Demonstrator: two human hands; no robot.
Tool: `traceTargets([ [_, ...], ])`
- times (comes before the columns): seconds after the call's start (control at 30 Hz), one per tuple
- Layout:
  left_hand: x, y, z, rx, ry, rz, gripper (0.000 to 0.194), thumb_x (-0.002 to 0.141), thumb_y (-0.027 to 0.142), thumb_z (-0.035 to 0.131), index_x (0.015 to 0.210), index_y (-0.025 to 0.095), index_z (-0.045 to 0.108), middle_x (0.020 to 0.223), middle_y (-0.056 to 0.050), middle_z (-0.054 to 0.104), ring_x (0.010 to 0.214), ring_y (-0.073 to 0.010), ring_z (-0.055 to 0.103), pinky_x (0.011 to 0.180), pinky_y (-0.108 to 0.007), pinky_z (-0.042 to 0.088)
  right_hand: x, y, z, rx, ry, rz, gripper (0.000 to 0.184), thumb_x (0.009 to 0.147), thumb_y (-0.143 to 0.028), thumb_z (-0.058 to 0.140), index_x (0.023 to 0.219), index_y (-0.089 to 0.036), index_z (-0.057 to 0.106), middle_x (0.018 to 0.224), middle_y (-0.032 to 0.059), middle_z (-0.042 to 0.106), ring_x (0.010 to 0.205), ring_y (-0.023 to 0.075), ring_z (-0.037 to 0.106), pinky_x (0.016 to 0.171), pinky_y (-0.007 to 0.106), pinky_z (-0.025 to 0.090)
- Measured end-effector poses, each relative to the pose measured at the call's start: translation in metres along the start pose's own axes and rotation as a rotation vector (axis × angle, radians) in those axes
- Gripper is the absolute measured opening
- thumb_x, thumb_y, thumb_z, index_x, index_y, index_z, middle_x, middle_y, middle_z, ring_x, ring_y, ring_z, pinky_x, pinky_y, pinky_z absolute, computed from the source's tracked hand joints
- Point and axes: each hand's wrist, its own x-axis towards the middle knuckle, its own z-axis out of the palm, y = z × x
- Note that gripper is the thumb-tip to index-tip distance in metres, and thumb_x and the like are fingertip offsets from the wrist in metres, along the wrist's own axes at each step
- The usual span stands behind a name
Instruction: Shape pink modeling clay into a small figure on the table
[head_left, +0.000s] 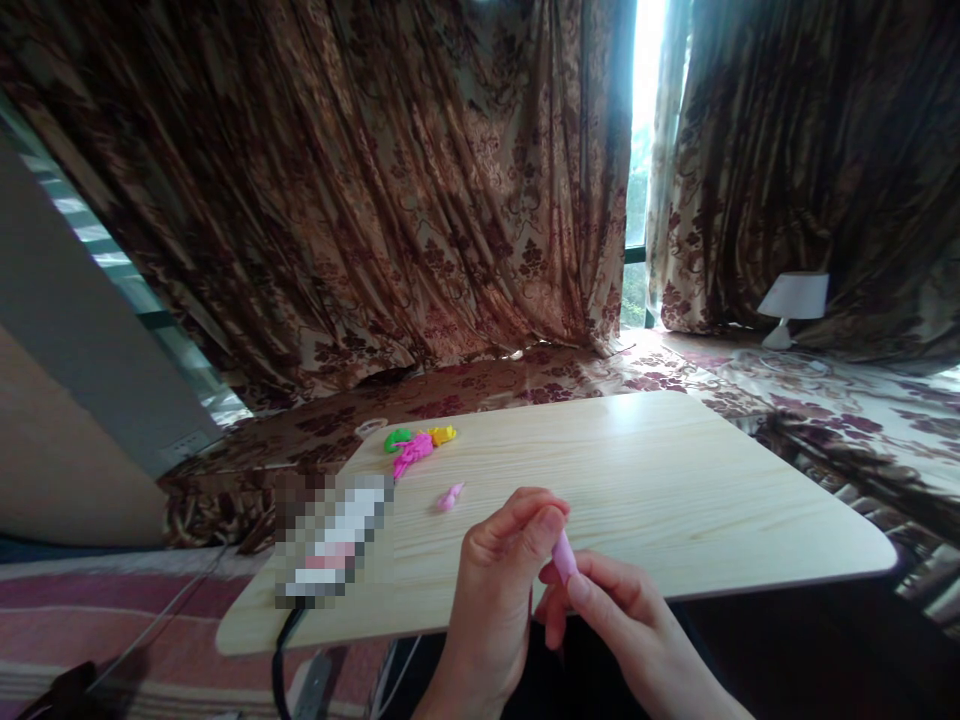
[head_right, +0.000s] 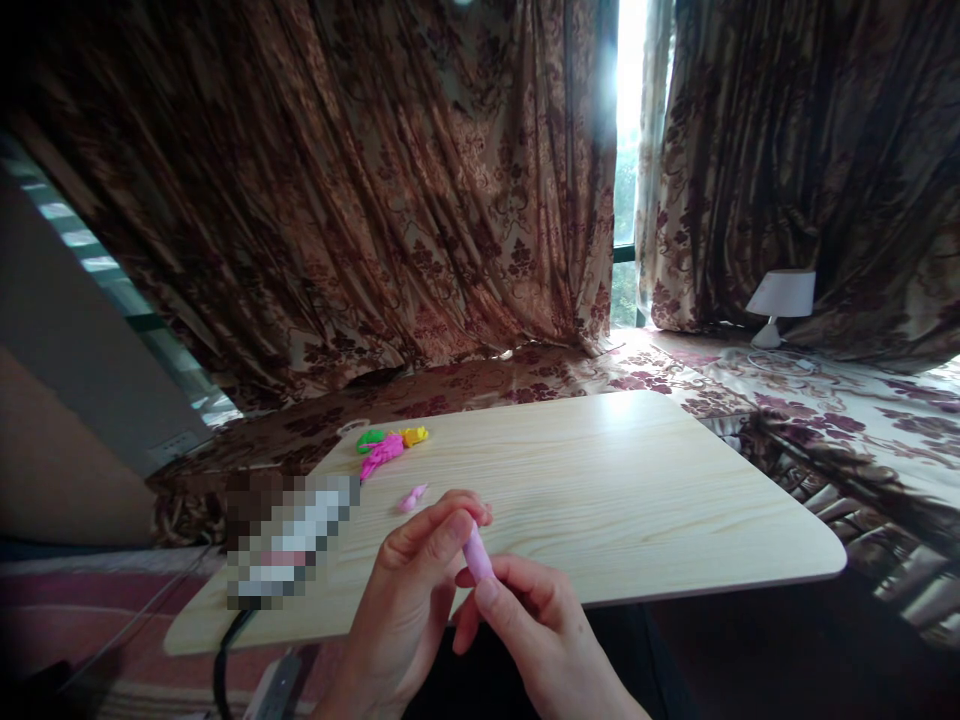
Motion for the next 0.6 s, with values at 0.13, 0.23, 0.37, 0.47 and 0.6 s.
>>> traceTargets([
  [0.13, 0.000, -0.003, -0.002, 0.010, 0.008, -0.094, 0.027, 0.080, 0.042, 0.059, 0.094, 0.021, 0.070, 0.088, -0.004, 0.063, 0.068, -0.0106, 0.052, 0.050, -0.017, 0.041, 0.001, 0.002, -0.003, 0.025, 0.023, -0.004, 0.032, 0.092, -0.038, 0.046, 0.078, -0.017, 0.065, 0.067, 0.0021, 0.062, 0.071, 0.0174, 0.056, 0.075, 0.030, 0.041],
  [0.23, 0.000, -0.005, 0.000, 0.018, 0.016, -0.149, 0.027, 0.077, 0.039, 0.063, 0.096, 0.020, 0.069, 0.082, -0.003, 0.065, 0.060, -0.0084, 0.050, 0.045, -0.016, 0.036, 0.001, 0.003, -0.003, -0.014, 0.035, 0.014, 0.032, 0.093, -0.037, 0.044, 0.079, -0.017, 0.065, 0.068, 0.0018, 0.061, 0.071, 0.0169, 0.055, 0.074, 0.029, 0.042],
  [0.37, 0.008, -0.010, 0.001, 0.077, 0.038, -0.099, 0.024, 0.077, 0.035, 0.064, 0.093, 0.018, 0.068, 0.075, -0.002, 0.066, 0.059, -0.0085, 0.054, 0.053, -0.018, 0.042, 0.005, 0.010, -0.008, -0.253, 0.094, -0.039, 0.031, 0.092, -0.037, 0.046, 0.080, -0.017, 0.066, 0.078, 0.0027, 0.060, 0.080, 0.0178, 0.054, 0.076, 0.028, 0.042],
  [0.47, 0.025, -0.015, -0.025, 0.286, 0.024, 0.014, 0.037, 0.082, 0.037, 0.057, 0.114, 0.019, 0.061, 0.095, -0.005, 0.069, 0.092, -0.0160, 0.061, 0.083, -0.026, 0.045, 0.014, 0.021, -0.031, -0.536, 0.190, -0.097, 0.030, 0.091, -0.038, 0.046, 0.082, -0.017, 0.066, 0.077, 0.0028, 0.058, 0.077, 0.0174, 0.053, 0.071, 0.027, 0.042],
  [0.6, 0.055, -0.015, -0.102, 0.804, 0.245, 0.175, 0.037, 0.077, 0.042, 0.058, 0.102, 0.016, 0.066, 0.095, -0.008, 0.070, 0.088, -0.0216, 0.064, 0.081, -0.032, 0.046, 0.034, 0.041, -0.079, -0.991, 0.233, -0.017, 0.034, 0.091, -0.039, 0.044, 0.111, -0.017, 0.059, 0.062, -0.0014, 0.060, 0.054, 0.0140, 0.054, 0.050, 0.023, 0.039],
])
